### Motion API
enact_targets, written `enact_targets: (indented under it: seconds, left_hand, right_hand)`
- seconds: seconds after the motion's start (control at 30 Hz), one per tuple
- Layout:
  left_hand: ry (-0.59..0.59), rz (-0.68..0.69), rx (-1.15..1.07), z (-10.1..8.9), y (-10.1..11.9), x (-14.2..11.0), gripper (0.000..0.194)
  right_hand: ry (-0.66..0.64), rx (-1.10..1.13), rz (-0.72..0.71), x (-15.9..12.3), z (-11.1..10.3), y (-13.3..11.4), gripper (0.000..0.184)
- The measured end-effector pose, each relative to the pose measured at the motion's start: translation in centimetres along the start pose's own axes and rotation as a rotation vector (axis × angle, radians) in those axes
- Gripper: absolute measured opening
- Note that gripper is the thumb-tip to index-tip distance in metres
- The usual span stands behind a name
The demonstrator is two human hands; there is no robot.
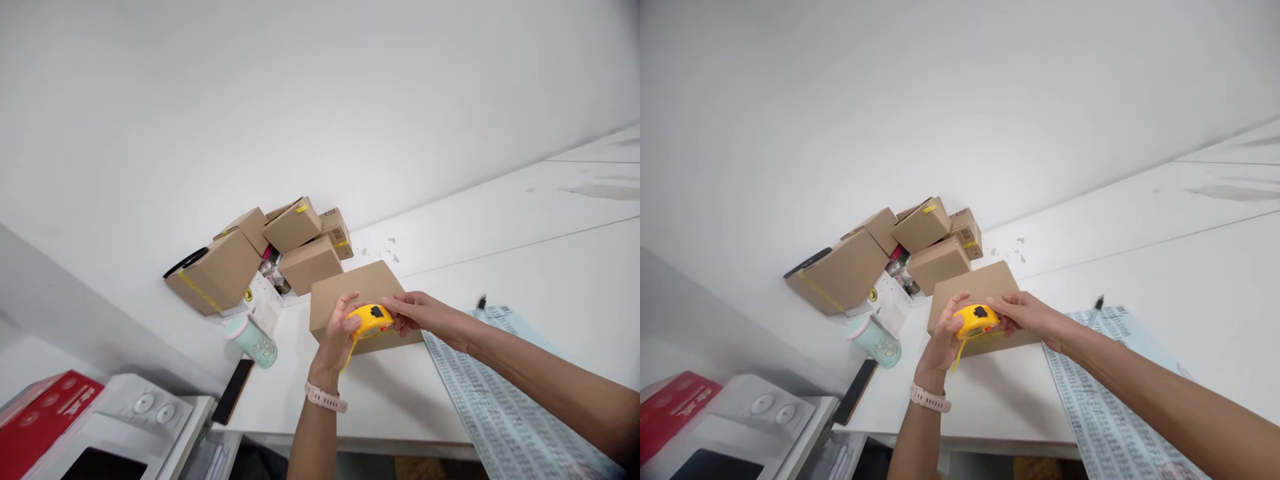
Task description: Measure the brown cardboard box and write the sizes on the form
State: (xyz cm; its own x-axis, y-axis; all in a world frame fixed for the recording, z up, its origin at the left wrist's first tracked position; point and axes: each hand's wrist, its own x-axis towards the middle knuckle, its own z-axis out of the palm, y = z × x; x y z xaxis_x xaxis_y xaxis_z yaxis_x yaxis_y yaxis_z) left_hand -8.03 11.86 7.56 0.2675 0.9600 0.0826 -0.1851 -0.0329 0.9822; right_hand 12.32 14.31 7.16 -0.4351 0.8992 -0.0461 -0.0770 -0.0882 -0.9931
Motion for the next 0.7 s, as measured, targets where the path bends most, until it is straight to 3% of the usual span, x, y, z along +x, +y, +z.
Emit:
enact_targets:
  seconds: [0.17,0.33,0.43,0.5,0.6,0.7]
  left_hand:
    - [0.063,0.002,0.011,-3.7,2.0,0.5,0.067]
    - [0.285,-0.010,-0.019,-12.3,4.3,1.6,0.051]
    - [0.384,-0.081,-0.011,-17.6,4.8,1.9,0.046]
    - [0.431,-0.130,-0.006,-20.0,4.5,2.0,0.045]
    - [0.474,-0.184,-0.001,-22.1,3.7,2.2,0.042]
    - [0.487,-0.220,-0.004,-23.0,2.8,2.5,0.039]
  right_hand:
    - [0.032,0.058,0.012,3.3,-0.1,-1.2,0.040]
    - [0.242,0.188,0.004,7.5,-4.9,-1.8,0.027]
    - [0.323,0.131,0.044,8.6,-7.2,-0.4,0.028]
    - [0.351,0.098,0.060,8.9,-7.7,1.1,0.031]
    - [0.374,0.061,0.058,9.2,-7.4,3.2,0.034]
    - [0.396,0.020,0.047,9.7,-6.9,4.5,0.036]
